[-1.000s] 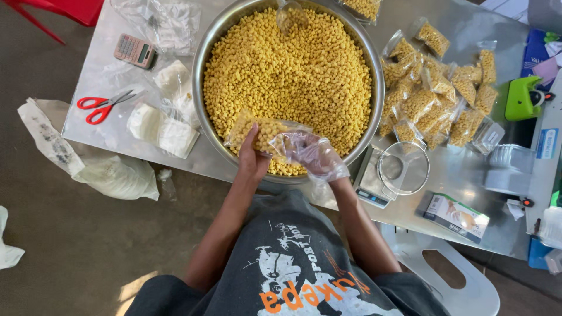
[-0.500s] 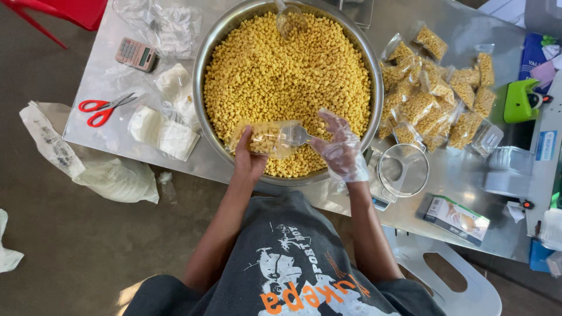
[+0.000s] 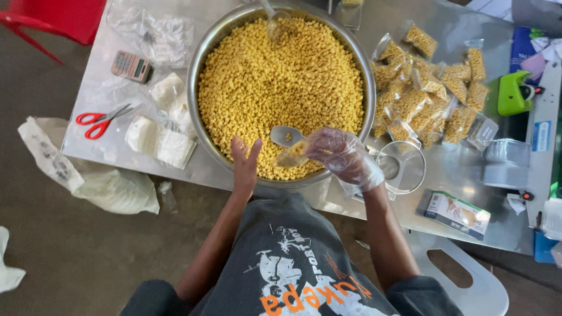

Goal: The person scoops yellow puffed corn snacks from a large metal bowl into small clear plastic bags using a scoop. They weigh each filled bag on a digital scale, then place the sealed bags on the table. The process repeats continuously.

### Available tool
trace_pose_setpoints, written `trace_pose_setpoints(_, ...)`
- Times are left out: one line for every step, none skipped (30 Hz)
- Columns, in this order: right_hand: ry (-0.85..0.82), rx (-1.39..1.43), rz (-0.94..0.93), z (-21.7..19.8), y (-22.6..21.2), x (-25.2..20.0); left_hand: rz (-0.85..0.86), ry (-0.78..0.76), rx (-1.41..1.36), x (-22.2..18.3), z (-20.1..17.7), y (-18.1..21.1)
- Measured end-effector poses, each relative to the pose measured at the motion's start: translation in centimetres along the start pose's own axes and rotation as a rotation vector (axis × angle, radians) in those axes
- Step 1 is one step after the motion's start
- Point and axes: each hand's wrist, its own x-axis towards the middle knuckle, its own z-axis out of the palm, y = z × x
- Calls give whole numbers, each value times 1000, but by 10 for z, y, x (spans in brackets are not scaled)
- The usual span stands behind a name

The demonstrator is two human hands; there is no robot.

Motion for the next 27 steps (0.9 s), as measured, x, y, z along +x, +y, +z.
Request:
trace_pose_setpoints(-29, -119, -72, -6, 0, -3, 200, -114, -50, -6, -6, 17)
trace_pose_setpoints(-59, -238, -143, -10, -1, -4, 369, -276, -128, -12, -13, 34)
trace_pose_setpoints(-48, -9, -29, -9, -5, -8, 372, -390, -188, -21, -12, 49)
trace_pose_setpoints(-35, 219, 86, -9, -11, -10, 373, -503, -250, -26, -5, 62)
trace_pose_setpoints(-16, 436, 181, -13, -15, -3, 398, -610, -309, -20, 4, 77)
trace_pose_setpoints(66, 282, 201, -17, -22, 1, 311, -560, -351, -14, 11, 88)
trace_pose_setpoints(147, 133, 229, -20, -31, -1, 213, -511, -393, -12, 18, 96)
trace_pose_setpoints(228, -16, 258, -20, -40, -2, 115, -461, -433, -13, 22, 100)
trace_pose_setpoints(323, 64, 251, -18, -47, -1, 181, -446, -472, -13, 25, 105)
trace_pose_setpoints(417, 143, 242, -15, -53, -1, 248, -432, -511, -14, 28, 109)
trace_pose_setpoints(509, 227, 233, -12, -58, -4, 311, -414, -549, -16, 28, 114)
trace_pose_setpoints(517, 193, 248, -12, -60, -6, 278, -429, -509, -17, 29, 119)
trace_pose_setpoints(524, 162, 261, -11, -62, -6, 246, -440, -466, -19, 28, 127)
trace_pose_setpoints(531, 131, 275, -11, -63, -7, 214, -451, -423, -20, 27, 136)
trace_pose_setpoints(546, 247, 256, -10, -67, -11, 253, -493, -374, -23, 24, 146)
trace_pose_setpoints(560, 364, 236, -10, -71, -14, 293, -536, -325, -25, 18, 158)
trace_pose_setpoints(577, 474, 206, -15, -73, -14, 344, -579, -277, -22, 16, 172)
trace_pose_setpoints(556, 310, 160, -22, -76, -13, 452, -588, -121, -20, 15, 187)
trace_pose_setpoints(524, 152, 126, -27, -81, -17, 545, -590, 34, -23, 12, 199)
trace_pose_setpoints(491, -5, 91, -30, -87, -20, 636, -590, 191, -26, 10, 209)
trace_pose_setpoints(498, 3, 88, -33, -91, -18, 661, -605, 312, -25, 9, 220)
trace_pose_setpoints(506, 11, 86, -35, -96, -16, 685, -618, 434, -25, 8, 229)
trace_pose_setpoints(509, 19, 84, -36, -100, -16, 703, -628, 555, -26, 8, 236)
trace_pose_setpoints(570, 385, 157, -38, -105, -19, 691, -633, 543, -31, 7, 240)
trace_pose_setpoints(618, 753, 227, -41, -109, -23, 684, -634, 532, -34, 8, 244)
trace_pose_setpoints(650, 1122, 298, -43, -112, -25, 676, -635, 521, -37, 9, 247)
trace_pose_setpoints(630, 847, 243, -41, -111, -24, 776, -587, 573, -39, 10, 249)
